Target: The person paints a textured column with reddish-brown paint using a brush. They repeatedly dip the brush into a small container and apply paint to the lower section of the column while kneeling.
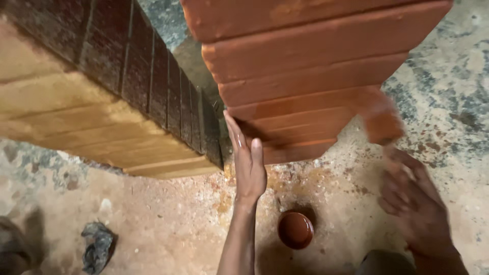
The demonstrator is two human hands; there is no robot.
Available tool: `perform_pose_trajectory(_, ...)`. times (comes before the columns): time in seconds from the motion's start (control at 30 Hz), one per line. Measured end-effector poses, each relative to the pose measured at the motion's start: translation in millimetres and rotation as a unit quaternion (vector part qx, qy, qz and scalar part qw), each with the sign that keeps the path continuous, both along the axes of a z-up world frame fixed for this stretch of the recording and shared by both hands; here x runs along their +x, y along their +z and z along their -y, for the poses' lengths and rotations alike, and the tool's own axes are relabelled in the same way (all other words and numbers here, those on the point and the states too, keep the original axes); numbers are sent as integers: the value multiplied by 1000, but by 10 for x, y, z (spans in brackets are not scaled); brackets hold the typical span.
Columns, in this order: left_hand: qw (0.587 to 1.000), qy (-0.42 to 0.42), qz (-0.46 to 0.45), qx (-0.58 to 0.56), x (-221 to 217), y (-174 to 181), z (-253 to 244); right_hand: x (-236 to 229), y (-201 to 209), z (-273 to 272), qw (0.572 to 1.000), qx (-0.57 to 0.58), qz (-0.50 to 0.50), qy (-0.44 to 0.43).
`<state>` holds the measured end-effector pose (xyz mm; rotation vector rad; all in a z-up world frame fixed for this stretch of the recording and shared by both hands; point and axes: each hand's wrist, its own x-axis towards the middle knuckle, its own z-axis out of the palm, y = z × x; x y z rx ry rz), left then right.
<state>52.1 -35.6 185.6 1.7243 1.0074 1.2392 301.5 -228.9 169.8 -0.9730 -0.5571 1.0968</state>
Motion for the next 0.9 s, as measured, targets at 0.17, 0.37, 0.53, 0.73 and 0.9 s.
perform_pose_trajectory(0.17, 999, -32, 8, -4, -78, 1, -44, -16, -276, 65, 987, 40, -79, -134)
perform_pose_trajectory(0.37, 988, -82, 109, -76, -273, -188, -98, -1038, -332, -602, 980, 60, 97, -160)
perform_pose_trajectory(0.53, 930, 26, 327, -165, -458, -870, -145, -1957, -294, -756, 998, -9, 20, 65)
perform_pose_trajectory(0.73, 910, 62, 354, -208, -772, -1210, -49, -2139, -326, -899, 962, 67, -55, 260)
perform_pose_trajectory(0.9, 948, -5, 234, -216, -457, -1107, 67, -955, -251, -910, 949, 152, -88, 264)
